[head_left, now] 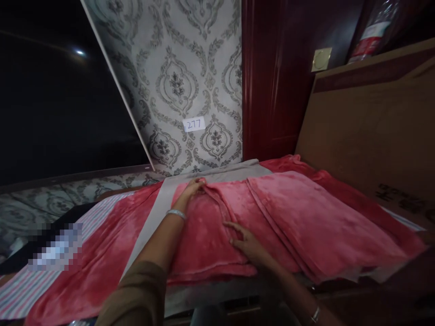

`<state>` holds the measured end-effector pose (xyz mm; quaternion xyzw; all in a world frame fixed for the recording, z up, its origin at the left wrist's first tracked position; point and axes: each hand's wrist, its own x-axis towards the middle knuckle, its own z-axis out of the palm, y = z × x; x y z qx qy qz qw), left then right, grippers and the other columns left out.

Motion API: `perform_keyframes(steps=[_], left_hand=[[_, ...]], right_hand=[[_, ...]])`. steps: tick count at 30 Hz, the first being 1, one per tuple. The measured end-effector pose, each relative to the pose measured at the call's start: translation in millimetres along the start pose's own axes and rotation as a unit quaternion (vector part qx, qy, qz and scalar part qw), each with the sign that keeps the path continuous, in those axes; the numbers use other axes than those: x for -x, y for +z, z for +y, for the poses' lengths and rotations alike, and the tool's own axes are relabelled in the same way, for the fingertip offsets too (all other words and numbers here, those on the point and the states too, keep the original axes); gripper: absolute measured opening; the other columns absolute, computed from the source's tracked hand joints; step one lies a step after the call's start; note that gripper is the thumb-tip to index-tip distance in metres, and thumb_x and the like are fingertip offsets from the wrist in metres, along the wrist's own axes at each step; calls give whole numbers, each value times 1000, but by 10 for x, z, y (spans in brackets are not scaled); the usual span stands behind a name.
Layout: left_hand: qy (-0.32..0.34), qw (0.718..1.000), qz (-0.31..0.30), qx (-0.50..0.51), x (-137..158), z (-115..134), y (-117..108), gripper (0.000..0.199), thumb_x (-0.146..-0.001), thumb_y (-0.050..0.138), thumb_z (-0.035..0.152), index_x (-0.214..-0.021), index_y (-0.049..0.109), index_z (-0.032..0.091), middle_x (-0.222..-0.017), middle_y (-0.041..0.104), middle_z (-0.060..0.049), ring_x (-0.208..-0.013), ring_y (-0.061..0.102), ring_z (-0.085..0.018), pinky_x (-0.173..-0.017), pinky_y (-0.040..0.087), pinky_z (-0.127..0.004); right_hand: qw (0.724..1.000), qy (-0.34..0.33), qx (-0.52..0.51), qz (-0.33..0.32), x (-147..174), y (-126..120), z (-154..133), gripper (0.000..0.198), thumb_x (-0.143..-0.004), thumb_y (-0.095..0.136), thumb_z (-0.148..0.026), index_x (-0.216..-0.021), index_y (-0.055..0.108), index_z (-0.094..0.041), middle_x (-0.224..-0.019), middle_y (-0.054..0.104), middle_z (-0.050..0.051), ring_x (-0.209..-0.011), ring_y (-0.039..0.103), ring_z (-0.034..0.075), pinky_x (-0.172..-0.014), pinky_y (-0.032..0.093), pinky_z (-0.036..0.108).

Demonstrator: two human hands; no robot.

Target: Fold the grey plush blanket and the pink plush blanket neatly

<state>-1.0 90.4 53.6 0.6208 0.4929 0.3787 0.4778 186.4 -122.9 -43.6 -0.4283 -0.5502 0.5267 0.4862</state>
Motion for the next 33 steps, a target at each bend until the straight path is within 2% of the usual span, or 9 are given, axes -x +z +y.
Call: perform_keyframes(steps=[6, 11, 14, 18, 22, 25, 27, 29, 33], left_hand=[[96, 986, -7, -139, -491, 139, 649, 31, -79, 70, 22, -108, 63, 16, -100, 63, -5, -95, 61, -18, -83, 55, -29], [127, 948, -60, -286, -549, 1, 1015, 19, -70, 71, 14, -89, 67, 15, -100, 64, -7, -100, 60, -22, -98, 50, -35], [146, 922, -77, -349, -517, -68, 1036, 22, -77, 62, 13, -97, 69, 13, -106, 66, -10, -103, 61, -24, -101, 49, -37], [191, 886, -89, -413, -459, -40, 950, 43, -82, 47, 7, -120, 66, 14, -126, 63, -13, -118, 57, -25, -109, 43, -40], [242, 835, -160, -469, -381, 40, 892, 46, -79, 52, 6, -118, 69, 22, -144, 58, -7, -131, 52, -25, -114, 40, -38], [242, 798, -210, -511, -366, 73, 872, 35, -73, 60, 7, -101, 74, 23, -127, 70, -8, -120, 61, -28, -108, 46, -41], [233, 781, -219, -536, -380, 87, 855, 24, -71, 64, 7, -89, 72, 21, -108, 75, -11, -110, 66, -29, -103, 49, -43], [228, 771, -217, -554, -403, 118, 833, 17, -70, 65, 7, -81, 70, 20, -97, 75, -13, -106, 67, -30, -102, 49, -43], [242, 767, -204, -558, -459, 286, 818, 14, -76, 62, 8, -83, 67, 19, -101, 73, -14, -110, 66, -30, -105, 47, -42]], right_hand=[[999, -1, -46, 10, 93, 17, 17, 62, -68, 71, -41, -126, 68, -22, -123, 69, 7, -110, 61, 27, -96, 49, 41], [995, 8, -91, 30, 167, 15, 43, 57, -67, 71, -40, -122, 70, -25, -113, 69, 4, -97, 62, 24, -87, 50, 37], [994, 18, -106, 25, 175, 5, 39, 55, -66, 71, -38, -119, 71, -25, -104, 70, 2, -86, 61, 20, -81, 50, 34], [992, 32, -119, 14, 168, 17, 42, 56, -67, 69, -36, -122, 70, -24, -90, 69, 0, -73, 57, 17, -71, 48, 30], [993, 28, -113, 15, 179, 28, 46, 53, -68, 70, -35, -120, 71, -25, -94, 70, 0, -76, 59, 17, -72, 49, 30], [991, 18, -131, 11, 189, 22, 39, 51, -69, 71, -37, -119, 71, -26, -104, 71, 2, -89, 63, 21, -79, 51, 33], [991, 6, -136, 15, 195, 18, 32, 51, -68, 73, -39, -117, 71, -25, -112, 71, 3, -98, 63, 23, -85, 51, 35], [991, 11, -136, 14, 208, 19, 20, 53, -68, 75, -41, -119, 70, -24, -112, 71, 4, -97, 63, 23, -86, 51, 36], [991, 17, -130, 29, 259, 43, -33, 53, -69, 74, -41, -119, 70, -24, -107, 71, 4, -93, 64, 22, -84, 53, 36]])
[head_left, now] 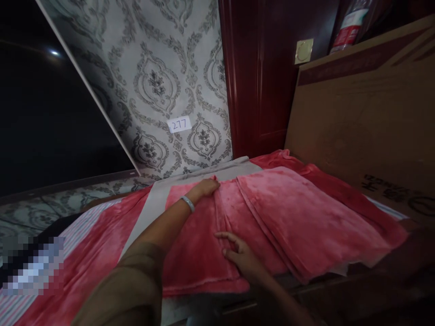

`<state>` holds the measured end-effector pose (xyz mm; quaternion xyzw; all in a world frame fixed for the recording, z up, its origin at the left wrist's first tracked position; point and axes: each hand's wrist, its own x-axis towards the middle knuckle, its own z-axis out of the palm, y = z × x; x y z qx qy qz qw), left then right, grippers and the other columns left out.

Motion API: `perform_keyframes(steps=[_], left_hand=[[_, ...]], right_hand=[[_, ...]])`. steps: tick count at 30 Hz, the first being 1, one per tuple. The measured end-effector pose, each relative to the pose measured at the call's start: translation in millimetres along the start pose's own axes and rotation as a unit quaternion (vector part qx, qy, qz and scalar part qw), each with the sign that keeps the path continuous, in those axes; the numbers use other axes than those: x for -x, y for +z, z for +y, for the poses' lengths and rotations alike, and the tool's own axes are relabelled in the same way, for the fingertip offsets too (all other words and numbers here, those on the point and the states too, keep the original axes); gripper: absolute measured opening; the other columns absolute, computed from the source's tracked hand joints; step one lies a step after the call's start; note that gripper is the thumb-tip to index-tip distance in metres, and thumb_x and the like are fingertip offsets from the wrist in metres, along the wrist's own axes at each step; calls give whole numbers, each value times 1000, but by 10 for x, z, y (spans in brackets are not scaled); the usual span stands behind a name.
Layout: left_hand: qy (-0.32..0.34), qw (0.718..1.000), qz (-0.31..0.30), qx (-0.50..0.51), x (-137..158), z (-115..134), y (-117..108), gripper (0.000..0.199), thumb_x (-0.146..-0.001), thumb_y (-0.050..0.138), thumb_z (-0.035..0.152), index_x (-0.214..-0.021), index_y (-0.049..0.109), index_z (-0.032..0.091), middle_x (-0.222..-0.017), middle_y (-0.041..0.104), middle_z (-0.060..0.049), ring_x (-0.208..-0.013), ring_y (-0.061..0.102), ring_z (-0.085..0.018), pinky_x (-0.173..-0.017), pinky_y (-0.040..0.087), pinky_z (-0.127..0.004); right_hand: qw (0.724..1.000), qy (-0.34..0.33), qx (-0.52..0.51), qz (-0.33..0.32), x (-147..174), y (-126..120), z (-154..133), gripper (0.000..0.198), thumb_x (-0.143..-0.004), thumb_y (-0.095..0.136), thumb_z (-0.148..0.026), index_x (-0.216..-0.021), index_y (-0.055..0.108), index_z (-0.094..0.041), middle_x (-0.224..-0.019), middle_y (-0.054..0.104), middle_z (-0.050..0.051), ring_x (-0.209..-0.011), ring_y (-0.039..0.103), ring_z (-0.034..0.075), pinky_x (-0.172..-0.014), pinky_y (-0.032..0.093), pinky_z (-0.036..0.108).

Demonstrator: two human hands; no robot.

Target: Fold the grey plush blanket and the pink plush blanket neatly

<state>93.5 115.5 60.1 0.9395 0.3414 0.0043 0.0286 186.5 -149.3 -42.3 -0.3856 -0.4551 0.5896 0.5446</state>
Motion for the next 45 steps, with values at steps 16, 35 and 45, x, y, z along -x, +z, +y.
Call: perform_keyframes(steps=[16, 35, 45], left_hand=[[-25, 988, 96, 121, -34, 253, 335, 66, -84, 54, 9, -150, 44, 15, -158, 44, -15, -148, 39, -26, -123, 32, -42], [-26, 986, 43, 158, 2172, 821, 596, 57, -99, 50, 47, -153, 44, 28, -167, 31, -8, -155, 24, -26, -127, 16, -53], [-33, 983, 57, 172, 2534, 1047, 731, 61, -99, 48, 53, -154, 42, 28, -165, 34, -8, -154, 26, -26, -127, 18, -53]], right_hand=[[995, 7, 82, 56, 44, -241, -103, 52, -68, 64, -29, -119, 72, -22, -96, 71, 2, -76, 60, 18, -68, 51, 29], [910, -86, 395, 90, 103, -593, -297, 64, -76, 57, -23, -139, 60, -18, -114, 73, 9, -106, 66, 28, -95, 50, 41], [839, -113, 505, 169, 153, -555, -226, 27, -86, 56, -40, -98, 69, -19, -92, 67, 9, -84, 60, 23, -78, 46, 35]])
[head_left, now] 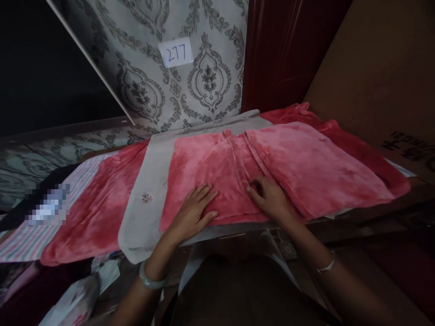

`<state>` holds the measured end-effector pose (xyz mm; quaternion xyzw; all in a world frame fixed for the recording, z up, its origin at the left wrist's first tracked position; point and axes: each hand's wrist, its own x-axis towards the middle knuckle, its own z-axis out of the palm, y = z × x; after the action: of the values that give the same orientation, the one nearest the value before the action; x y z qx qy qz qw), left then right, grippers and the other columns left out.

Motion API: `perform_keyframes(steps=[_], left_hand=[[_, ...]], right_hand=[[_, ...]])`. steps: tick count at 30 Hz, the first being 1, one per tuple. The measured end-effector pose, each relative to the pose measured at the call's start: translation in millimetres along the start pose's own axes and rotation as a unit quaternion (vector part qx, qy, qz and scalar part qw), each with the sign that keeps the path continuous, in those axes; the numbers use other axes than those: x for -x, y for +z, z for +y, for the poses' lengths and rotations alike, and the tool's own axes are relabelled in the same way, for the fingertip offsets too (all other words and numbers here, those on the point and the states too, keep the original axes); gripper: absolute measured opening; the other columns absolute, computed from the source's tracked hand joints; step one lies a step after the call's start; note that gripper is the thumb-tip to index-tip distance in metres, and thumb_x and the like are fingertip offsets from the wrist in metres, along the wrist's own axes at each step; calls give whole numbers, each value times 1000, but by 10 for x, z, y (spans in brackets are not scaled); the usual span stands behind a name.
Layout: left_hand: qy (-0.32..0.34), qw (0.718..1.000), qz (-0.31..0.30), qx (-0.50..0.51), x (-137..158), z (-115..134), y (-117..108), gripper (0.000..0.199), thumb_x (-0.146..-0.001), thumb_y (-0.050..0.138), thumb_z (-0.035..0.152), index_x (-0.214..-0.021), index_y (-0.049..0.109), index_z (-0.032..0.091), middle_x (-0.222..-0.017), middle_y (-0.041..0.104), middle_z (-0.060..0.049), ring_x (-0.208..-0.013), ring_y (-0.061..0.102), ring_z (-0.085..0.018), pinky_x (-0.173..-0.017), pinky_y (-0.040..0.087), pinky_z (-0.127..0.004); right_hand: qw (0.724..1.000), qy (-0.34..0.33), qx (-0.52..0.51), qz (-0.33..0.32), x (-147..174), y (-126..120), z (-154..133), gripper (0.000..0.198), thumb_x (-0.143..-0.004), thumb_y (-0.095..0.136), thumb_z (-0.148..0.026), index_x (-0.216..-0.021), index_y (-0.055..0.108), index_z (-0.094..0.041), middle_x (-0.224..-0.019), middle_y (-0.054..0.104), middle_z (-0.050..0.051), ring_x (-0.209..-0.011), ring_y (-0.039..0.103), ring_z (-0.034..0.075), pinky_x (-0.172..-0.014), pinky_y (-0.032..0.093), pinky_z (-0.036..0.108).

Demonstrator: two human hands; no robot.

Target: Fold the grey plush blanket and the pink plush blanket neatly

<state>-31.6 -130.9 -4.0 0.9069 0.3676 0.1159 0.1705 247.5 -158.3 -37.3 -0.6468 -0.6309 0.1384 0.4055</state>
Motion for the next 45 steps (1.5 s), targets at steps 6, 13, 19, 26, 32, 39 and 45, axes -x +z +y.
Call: perform_keyframes(steps=[6, 13, 19, 26, 32, 39, 45], left_hand=[[42, 996, 77, -26, 73, 67, 134, 61, -93, 61, 50, -148, 50, 27, -156, 49, -11, -145, 44, -29, -121, 33, -55], [142, 955, 249, -72, 88, 184, 311, 32, -97, 51, 16, -123, 67, 24, -121, 73, -8, -116, 65, -21, -100, 54, -41], [175, 940, 275, -98, 160, 288, 366, 29, -94, 52, 12, -117, 68, 21, -113, 73, -9, -109, 65, -22, -94, 54, -40], [119, 968, 151, -164, 51, 495, 433, 55, -86, 62, 15, -141, 54, 21, -145, 56, -13, -123, 54, -32, -98, 49, -50], [99, 965, 166, -175, -66, 589, 594, 58, -83, 57, 7, -140, 55, 21, -140, 59, -13, -116, 55, -28, -98, 46, -46], [109, 953, 197, -205, -174, 523, 708, 52, -82, 57, 11, -133, 59, 20, -131, 64, -13, -104, 56, -28, -88, 49, -44], [134, 934, 242, -225, -258, 474, 737, 39, -86, 63, 17, -124, 63, 21, -119, 69, -10, -95, 57, -26, -81, 48, -40]], right_hand=[[998, -53, 0, 43, 15, 59, 50, 17, -83, 60, -35, -88, 69, -22, -95, 61, 8, -90, 58, 23, -81, 49, 37], [996, -68, -31, 54, 43, -83, -168, 18, -83, 55, -32, -68, 59, -23, -72, 61, 4, -75, 58, 20, -72, 45, 32], [996, 27, -81, -2, 185, -134, -105, 26, -82, 54, -41, -64, 55, -23, -56, 58, -2, -51, 51, 14, -50, 35, 26], [998, 23, -48, -32, 126, -87, -30, 15, -83, 55, -34, -72, 57, -23, -65, 63, 0, -60, 59, 16, -59, 43, 27], [999, 26, 15, -23, -236, -54, -41, 38, -86, 58, -31, -122, 62, -19, -115, 72, 11, -103, 67, 24, -88, 50, 34], [990, 103, 5, -99, -1196, 127, -196, 60, -84, 64, -27, -143, 56, -17, -122, 72, 13, -112, 66, 28, -95, 49, 34], [987, 124, -51, -85, -1764, 353, -297, 69, -79, 63, -17, -147, 52, -15, -125, 72, 12, -103, 70, 24, -89, 54, 31]])
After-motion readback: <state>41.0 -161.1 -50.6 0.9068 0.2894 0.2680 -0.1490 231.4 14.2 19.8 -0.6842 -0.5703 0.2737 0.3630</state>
